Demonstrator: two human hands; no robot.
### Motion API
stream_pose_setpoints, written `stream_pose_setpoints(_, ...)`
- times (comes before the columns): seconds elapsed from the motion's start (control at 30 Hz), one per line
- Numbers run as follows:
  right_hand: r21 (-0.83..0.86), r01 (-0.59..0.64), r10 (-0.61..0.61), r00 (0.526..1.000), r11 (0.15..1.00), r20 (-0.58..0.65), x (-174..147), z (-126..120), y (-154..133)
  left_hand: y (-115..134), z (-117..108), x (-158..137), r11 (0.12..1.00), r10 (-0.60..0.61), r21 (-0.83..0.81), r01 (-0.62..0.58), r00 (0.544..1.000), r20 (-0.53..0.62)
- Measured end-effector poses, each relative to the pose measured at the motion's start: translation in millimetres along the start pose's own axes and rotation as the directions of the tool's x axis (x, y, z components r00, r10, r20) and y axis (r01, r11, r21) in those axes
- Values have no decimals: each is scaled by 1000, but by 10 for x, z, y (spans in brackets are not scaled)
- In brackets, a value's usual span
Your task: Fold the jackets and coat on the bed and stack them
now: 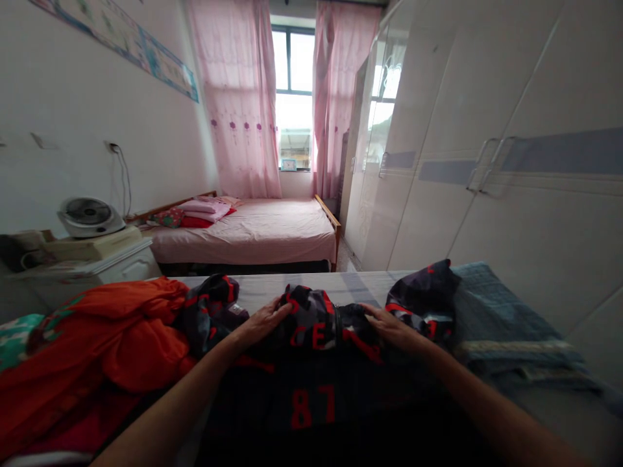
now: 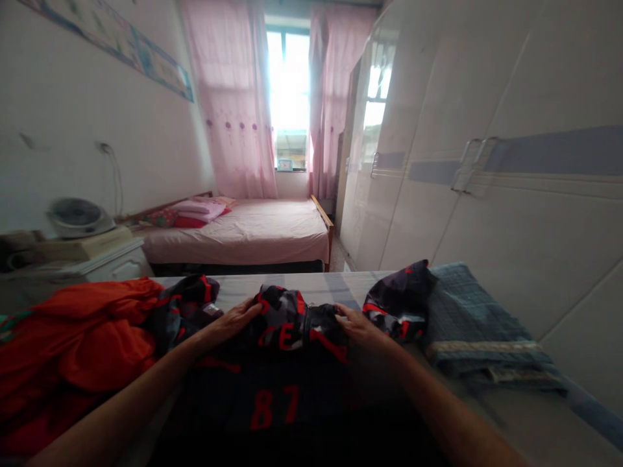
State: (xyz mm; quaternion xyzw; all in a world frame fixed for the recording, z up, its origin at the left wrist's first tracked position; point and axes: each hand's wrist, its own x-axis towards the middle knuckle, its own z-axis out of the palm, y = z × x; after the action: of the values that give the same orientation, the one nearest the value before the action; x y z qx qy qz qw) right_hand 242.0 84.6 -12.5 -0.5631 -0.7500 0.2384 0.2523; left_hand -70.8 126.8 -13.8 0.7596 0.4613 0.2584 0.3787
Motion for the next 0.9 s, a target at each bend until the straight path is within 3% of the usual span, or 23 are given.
stream_pose_setpoints(0.1,19,51,-52,995,999,86,95,106,-24,21,40,10,1000,14,-14,-13,999,52)
stream_pose_setpoints(0.2,2,70,-70,994,998,80,10,16,-106,123,-23,-143,998,64,-23,-63,997,48)
stream_pose_setpoints(0.27,-38,77,-78,997,996,-10,-38,-153,-206,243,-117,-250,993,121,-1,-121,992,-20)
stream_pose_setpoints(0.33,-145,90,-122,967,985,-226,-9,-319,-325,364,-205,-289,990,139,45,-133,975,-176)
stream_pose_setpoints(0.4,-292,85,-223,848,952,-481,108,-394,-413,439,-236,-232,984,157,147,-103,892,-423)
stream_pose_setpoints(0.47,-413,55,-317,735,909,-599,278,-346,-415,439,-190,-102,963,206,266,-44,757,-620)
stream_pose_setpoints(0.5,-446,30,-324,731,895,-601,364,-285,-375,413,-142,-31,948,235,318,-13,704,-670)
stream_pose_setpoints(0.57,-485,-30,-281,784,874,-554,492,-138,-221,323,-14,69,932,242,360,38,676,-697)
stream_pose_setpoints(0.67,-513,-95,-203,845,853,-494,491,37,114,141,216,14,889,260,456,48,767,-586)
stream_pose_setpoints(0.77,-545,-105,-187,872,832,-452,292,95,436,-65,436,-230,769,299,636,-62,915,-272)
stream_pose_setpoints(0.83,-563,-117,-164,890,818,-425,147,88,602,-192,539,-380,729,216,678,-97,972,-93)
stream_pose_setpoints(0.9,-566,-135,-131,906,813,-403,46,46,721,-276,592,-461,725,104,686,-63,994,-18)
